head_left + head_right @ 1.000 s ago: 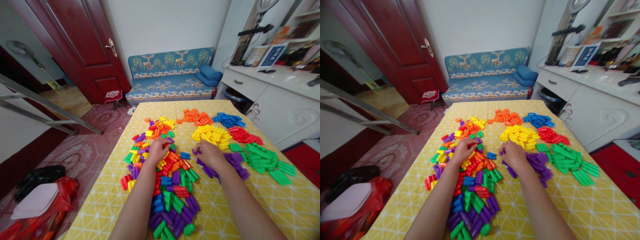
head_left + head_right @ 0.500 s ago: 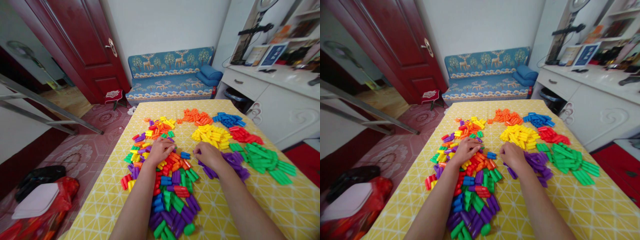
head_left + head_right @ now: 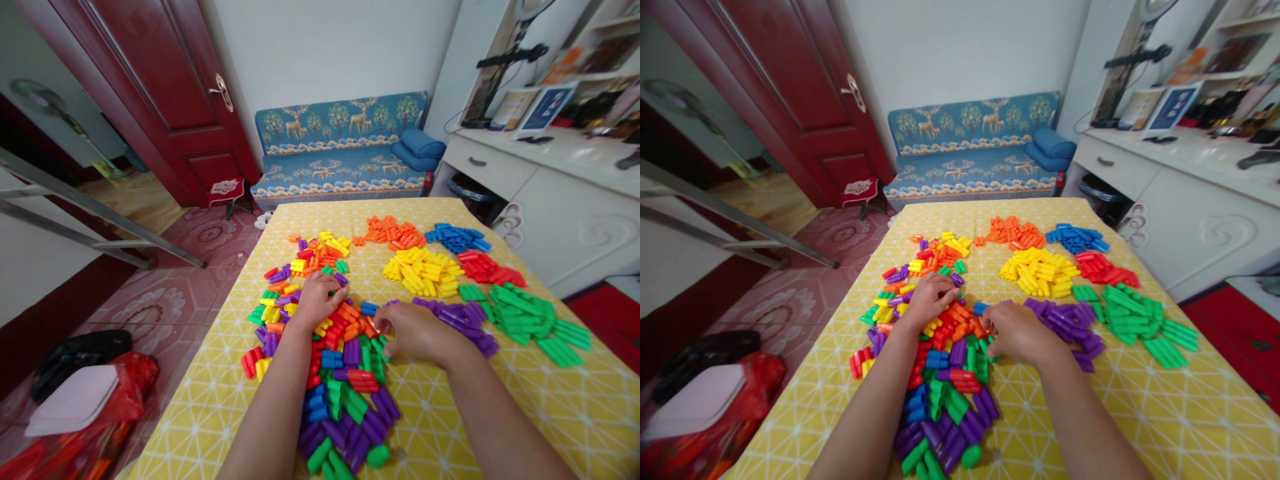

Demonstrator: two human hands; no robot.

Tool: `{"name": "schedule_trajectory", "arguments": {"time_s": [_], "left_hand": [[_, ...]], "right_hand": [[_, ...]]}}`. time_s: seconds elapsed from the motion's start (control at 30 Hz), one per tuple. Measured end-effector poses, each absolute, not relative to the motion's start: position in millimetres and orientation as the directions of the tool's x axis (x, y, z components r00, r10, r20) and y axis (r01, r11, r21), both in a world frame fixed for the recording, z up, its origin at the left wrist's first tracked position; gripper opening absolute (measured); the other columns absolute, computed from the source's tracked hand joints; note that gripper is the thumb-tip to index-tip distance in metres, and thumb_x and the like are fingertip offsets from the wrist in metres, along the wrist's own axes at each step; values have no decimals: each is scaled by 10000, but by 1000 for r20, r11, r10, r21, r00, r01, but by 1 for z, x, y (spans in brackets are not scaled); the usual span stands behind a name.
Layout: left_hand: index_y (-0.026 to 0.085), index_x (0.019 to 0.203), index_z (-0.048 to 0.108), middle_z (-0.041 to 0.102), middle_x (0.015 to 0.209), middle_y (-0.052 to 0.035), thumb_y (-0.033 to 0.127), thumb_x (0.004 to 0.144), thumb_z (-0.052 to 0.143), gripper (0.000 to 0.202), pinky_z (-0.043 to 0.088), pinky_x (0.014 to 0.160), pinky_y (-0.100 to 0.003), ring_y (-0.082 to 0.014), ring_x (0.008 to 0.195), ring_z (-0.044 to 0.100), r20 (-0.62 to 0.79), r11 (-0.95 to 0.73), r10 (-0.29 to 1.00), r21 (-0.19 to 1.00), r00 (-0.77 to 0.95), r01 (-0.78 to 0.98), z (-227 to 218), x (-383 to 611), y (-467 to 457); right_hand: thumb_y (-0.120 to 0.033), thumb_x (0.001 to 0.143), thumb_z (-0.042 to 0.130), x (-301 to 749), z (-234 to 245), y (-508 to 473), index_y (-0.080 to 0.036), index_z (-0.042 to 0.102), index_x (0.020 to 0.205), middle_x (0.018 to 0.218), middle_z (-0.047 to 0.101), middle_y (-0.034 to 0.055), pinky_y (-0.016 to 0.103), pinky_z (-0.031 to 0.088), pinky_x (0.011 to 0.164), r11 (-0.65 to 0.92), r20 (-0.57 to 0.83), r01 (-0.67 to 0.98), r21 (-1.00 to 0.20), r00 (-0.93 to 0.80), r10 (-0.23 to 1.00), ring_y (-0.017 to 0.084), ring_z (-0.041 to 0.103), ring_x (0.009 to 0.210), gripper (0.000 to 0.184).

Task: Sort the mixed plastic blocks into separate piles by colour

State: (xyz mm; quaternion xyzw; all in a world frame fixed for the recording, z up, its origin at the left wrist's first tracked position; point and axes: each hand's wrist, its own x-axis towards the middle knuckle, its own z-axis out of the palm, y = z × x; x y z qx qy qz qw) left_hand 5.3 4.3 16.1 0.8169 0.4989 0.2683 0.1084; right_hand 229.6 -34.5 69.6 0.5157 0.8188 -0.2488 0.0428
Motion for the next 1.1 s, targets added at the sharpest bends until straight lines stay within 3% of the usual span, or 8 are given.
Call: {"name": "schedule_trajectory", "arguments": {"time_s": [0.17, 0.33, 0.5, 0.7, 0.8, 0.9, 1.0, 1.1], "left_hand": [[197, 709, 685, 689, 817, -59, 345, 904, 544, 283, 456, 816, -347, -202, 847, 610, 343, -500, 861, 429, 376, 752, 14, 4, 6], [189, 661, 653, 671, 767, -53, 319, 889, 563, 277, 463, 775, -324, -191, 805, 613, 350, -509, 856, 439, 381, 740, 11, 4, 8], [185, 683, 664, 677, 783, -45, 313, 896, 552, 273, 459, 781, -316, -179, 792, 611, 357, -519, 851, 465, 384, 718, 8, 3, 9], [176, 670, 652, 667, 763, -45, 317, 896, 547, 286, 453, 756, -306, -173, 776, 599, 346, -519, 853, 496, 390, 696, 7, 2, 10], [173, 655, 642, 659, 747, -45, 324, 891, 552, 294, 451, 743, -305, -172, 760, 596, 341, -513, 857, 507, 386, 692, 7, 2, 10], [171, 655, 635, 653, 745, -45, 334, 890, 553, 298, 444, 722, -299, -169, 740, 590, 345, -513, 857, 501, 383, 697, 7, 2, 11], [171, 632, 618, 645, 727, -39, 325, 884, 558, 302, 436, 717, -294, -165, 723, 583, 346, -513, 857, 490, 383, 705, 6, 1, 11], [171, 629, 619, 645, 727, -38, 328, 877, 564, 299, 431, 722, -293, -166, 721, 579, 344, -503, 862, 485, 372, 715, 4, 1, 12]], "right_hand": [[-189, 542, 744, 222, 61, -40, -239, 637, 844, 808, 664, -13, 228, 280, 548, 374, -331, 874, -309, -467, 820, 163, 607, 729, 323], [-229, 639, 652, 224, 58, -41, -243, 641, 844, 805, 681, 13, 247, 287, 576, 455, -265, 844, -283, -525, 809, 198, 633, 771, 205], [-222, 689, 598, 219, 73, -43, -221, 651, 800, 811, 702, 43, 255, 308, 595, 444, -309, 867, -225, -496, 812, 222, 645, 812, 123], [-164, 738, 540, 235, 73, -40, -236, 662, 983, 883, 709, 37, 245, 352, 626, 368, -229, 894, -257, -426, 875, 193, 643, 819, 283], [-190, 791, 524, 270, 65, -30, -242, 623, 1102, 879, 702, 26, 237, 390, 638, 227, -70, 887, -402, -277, 958, 164, 633, 778, 330], [-195, 823, 506, 319, 53, -15, -184, 596, 1144, 963, 689, 86, 241, 437, 676, 86, 175, 833, -546, 13, 984, 155, 622, 786, 334], [-188, 815, 509, 369, 39, -2, -140, 615, 1140, 992, 687, 142, 247, 459, 667, -61, 331, 791, -608, 323, 887, 160, 624, 769, 345], [-154, 777, 535, 405, 24, 6, -118, 661, 1118, 937, 707, 171, 267, 456, 603, -241, 345, 743, -624, 539, 768, 183, 644, 733, 365]]}}
